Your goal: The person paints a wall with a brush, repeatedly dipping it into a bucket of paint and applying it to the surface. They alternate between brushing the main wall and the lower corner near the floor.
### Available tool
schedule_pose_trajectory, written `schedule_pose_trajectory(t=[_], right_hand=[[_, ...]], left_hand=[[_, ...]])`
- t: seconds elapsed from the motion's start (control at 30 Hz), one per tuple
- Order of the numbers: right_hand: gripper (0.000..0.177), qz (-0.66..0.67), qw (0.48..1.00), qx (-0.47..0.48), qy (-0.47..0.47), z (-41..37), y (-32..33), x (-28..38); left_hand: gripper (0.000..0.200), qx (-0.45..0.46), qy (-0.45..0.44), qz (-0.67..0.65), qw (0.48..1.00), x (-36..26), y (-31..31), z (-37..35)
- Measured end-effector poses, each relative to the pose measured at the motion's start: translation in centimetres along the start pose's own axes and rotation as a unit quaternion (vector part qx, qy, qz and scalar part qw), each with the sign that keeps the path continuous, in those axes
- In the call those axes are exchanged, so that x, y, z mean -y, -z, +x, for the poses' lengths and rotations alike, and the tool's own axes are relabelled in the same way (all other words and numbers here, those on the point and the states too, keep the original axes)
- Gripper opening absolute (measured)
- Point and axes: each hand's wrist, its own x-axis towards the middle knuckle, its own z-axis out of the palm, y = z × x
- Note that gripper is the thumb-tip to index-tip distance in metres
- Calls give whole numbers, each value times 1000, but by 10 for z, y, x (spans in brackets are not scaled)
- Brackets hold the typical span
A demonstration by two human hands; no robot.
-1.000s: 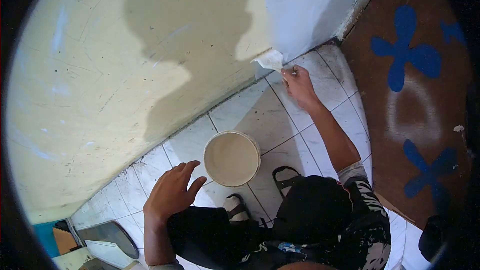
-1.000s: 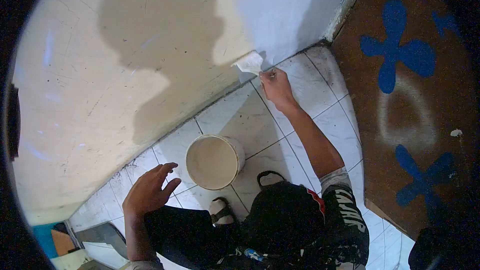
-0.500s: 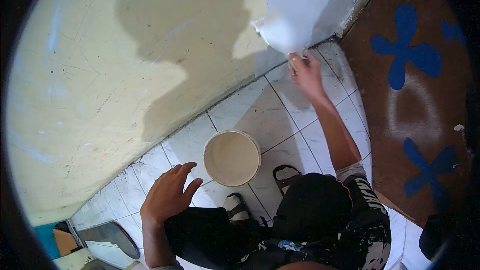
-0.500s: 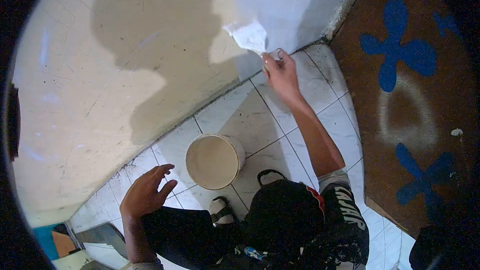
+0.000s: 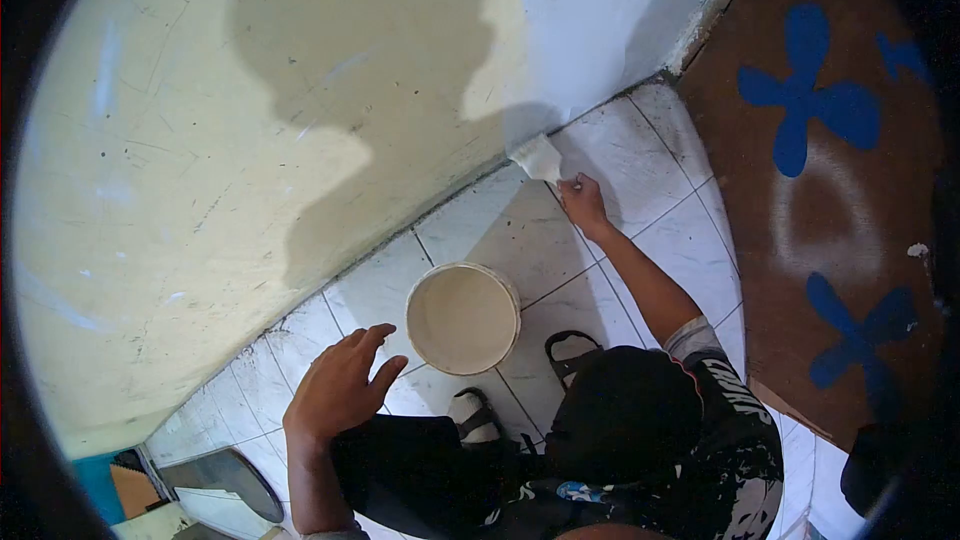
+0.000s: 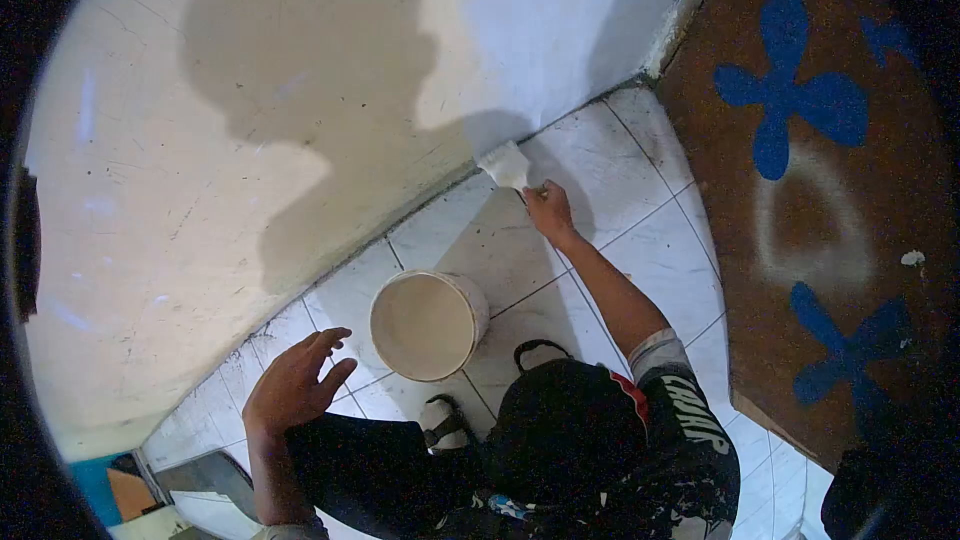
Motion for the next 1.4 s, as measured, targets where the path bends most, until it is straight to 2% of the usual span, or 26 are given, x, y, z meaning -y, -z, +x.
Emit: schedule_pose_trajectory(t=[0.07,0.13,0.2,0.27,0.33,0.37,0.47,0.53,0.57,0.63,0.83,0.93,1.07,1.13,1.17,1.23,1.4], right_hand=[[23,0,1000,10,-29,3,-3,-6],[23,-92,995,-17,29,14,-7,-3],[23,-75,997,-7,12,24,-8,7],[24,-58,998,2,-2,22,-6,38],[22,39,998,36,-41,6,5,98],[22,39,998,35,-39,-2,10,120],[20,43,998,43,-19,-22,25,174],[18,55,997,44,41,-31,34,200],[18,54,997,43,40,-36,38,211],[17,63,992,44,96,-48,44,234],[21,157,983,20,91,-80,66,291],[19,181,979,13,96,-52,50,254],[18,181,978,9,99,-7,21,153],[20,190,980,55,15,-6,20,119],[20,190,980,53,15,-2,18,102],[19,91,995,27,40,3,17,71],[23,-38,999,13,18,17,22,19]], left_hand=[[44,-7,-2,-4,1000,0,0,-3],[44,-3,3,-5,1000,0,0,-5],[44,-2,4,-3,1000,1,0,-5],[44,-5,3,1,1000,1,0,-4],[43,-2,4,-1,1000,1,0,-5],[43,-3,2,-1,1000,1,0,-4],[43,-1,-5,-1,1000,1,-2,-3],[44,-7,-17,4,1000,3,-3,-1],[44,-6,-19,4,1000,2,-3,-1],[41,7,5,6,1000,0,-1,-1],[41,4,13,-1,1000,-1,3,-6],[41,0,7,0,1000,2,2,-6],[42,-1,4,-4,1000,2,1,-4],[41,-2,0,0,1000,3,0,-3],[41,-1,-2,1,1000,3,-1,-2],[42,1,-12,0,1000,3,-1,-2],[43,2,3,6,1000,0,0,-5]])
